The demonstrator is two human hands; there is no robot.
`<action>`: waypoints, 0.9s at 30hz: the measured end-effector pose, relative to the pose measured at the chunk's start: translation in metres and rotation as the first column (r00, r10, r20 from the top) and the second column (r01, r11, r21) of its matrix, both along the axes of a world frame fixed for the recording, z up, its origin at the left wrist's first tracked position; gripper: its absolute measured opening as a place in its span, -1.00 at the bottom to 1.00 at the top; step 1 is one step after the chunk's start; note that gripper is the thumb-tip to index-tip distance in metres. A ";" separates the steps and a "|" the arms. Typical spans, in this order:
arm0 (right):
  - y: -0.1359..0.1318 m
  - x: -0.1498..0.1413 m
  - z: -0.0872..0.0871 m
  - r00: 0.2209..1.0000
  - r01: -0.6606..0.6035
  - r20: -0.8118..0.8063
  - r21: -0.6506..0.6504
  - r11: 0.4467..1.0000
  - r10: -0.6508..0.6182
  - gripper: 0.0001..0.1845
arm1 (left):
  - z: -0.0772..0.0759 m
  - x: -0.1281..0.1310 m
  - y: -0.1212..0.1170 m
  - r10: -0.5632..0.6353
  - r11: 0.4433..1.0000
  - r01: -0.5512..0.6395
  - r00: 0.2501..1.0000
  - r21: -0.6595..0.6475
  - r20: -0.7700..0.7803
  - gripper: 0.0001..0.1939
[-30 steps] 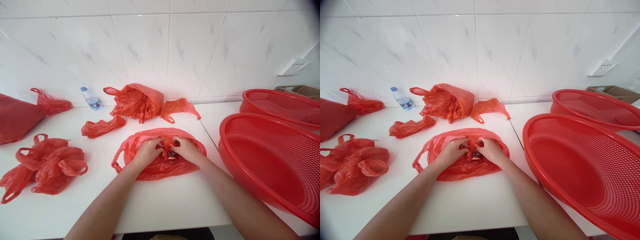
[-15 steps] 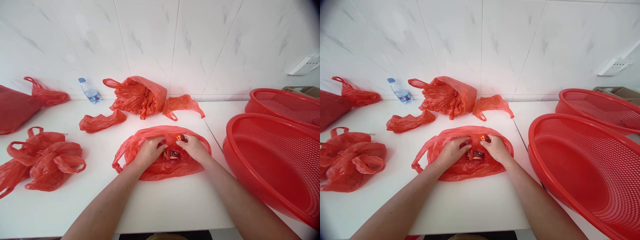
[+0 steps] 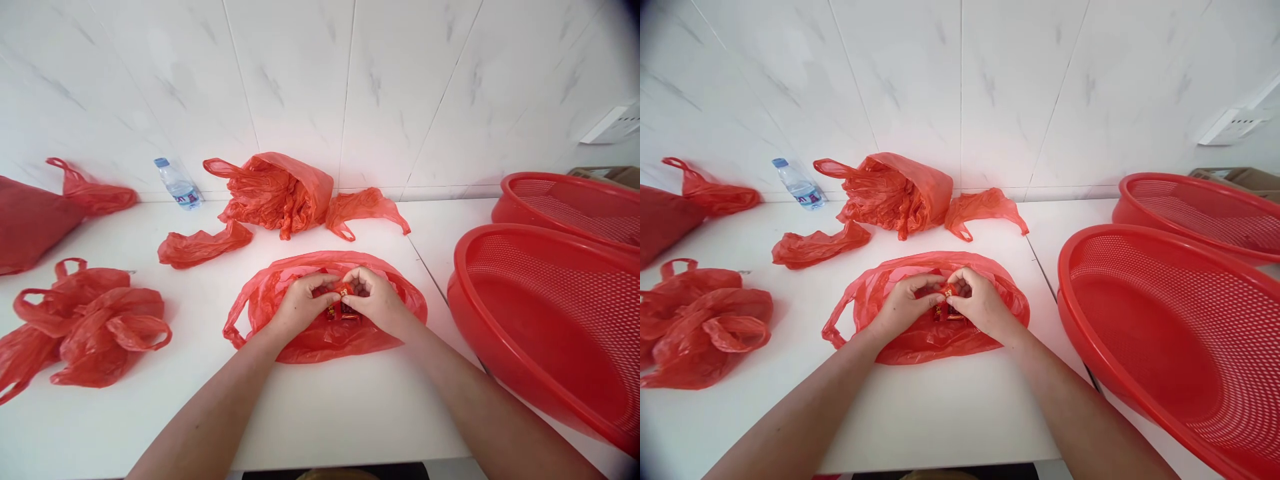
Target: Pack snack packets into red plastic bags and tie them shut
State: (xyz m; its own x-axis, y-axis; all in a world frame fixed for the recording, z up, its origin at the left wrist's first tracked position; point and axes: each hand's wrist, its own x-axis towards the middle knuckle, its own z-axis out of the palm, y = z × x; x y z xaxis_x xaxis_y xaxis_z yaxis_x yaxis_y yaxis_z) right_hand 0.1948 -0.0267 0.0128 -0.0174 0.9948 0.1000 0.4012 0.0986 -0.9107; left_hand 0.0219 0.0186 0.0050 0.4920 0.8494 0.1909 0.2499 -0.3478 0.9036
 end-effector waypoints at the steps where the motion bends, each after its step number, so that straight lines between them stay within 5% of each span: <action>1: 0.000 0.001 0.000 1.000 -0.007 -0.026 -0.002 1.000 0.007 -0.84 | 0.001 0.000 0.000 -0.011 0.999 0.011 1.000 -0.030 -0.006 -0.72; 5: 0.001 0.001 -0.001 0.996 -0.034 -0.088 -0.037 0.999 0.031 -0.84 | 0.005 0.000 -0.001 -0.084 0.995 0.081 0.995 -0.061 -0.055 -0.81; 11: -0.002 0.001 0.001 0.995 -0.053 -0.086 -0.109 0.993 0.044 -0.80 | 0.004 0.001 -0.001 -0.017 1.000 0.017 0.998 0.008 -0.058 -0.87; 20: -0.001 0.002 0.001 0.999 -0.032 -0.033 -0.048 0.998 0.030 -0.79 | 0.005 0.001 -0.003 -0.047 0.998 0.051 0.996 0.044 -0.078 -0.84; 27: -0.002 0.007 0.006 0.993 -0.077 0.081 -0.066 0.995 0.083 -0.83 | 0.002 -0.004 0.007 0.198 0.968 -0.179 0.975 0.177 -0.097 -0.88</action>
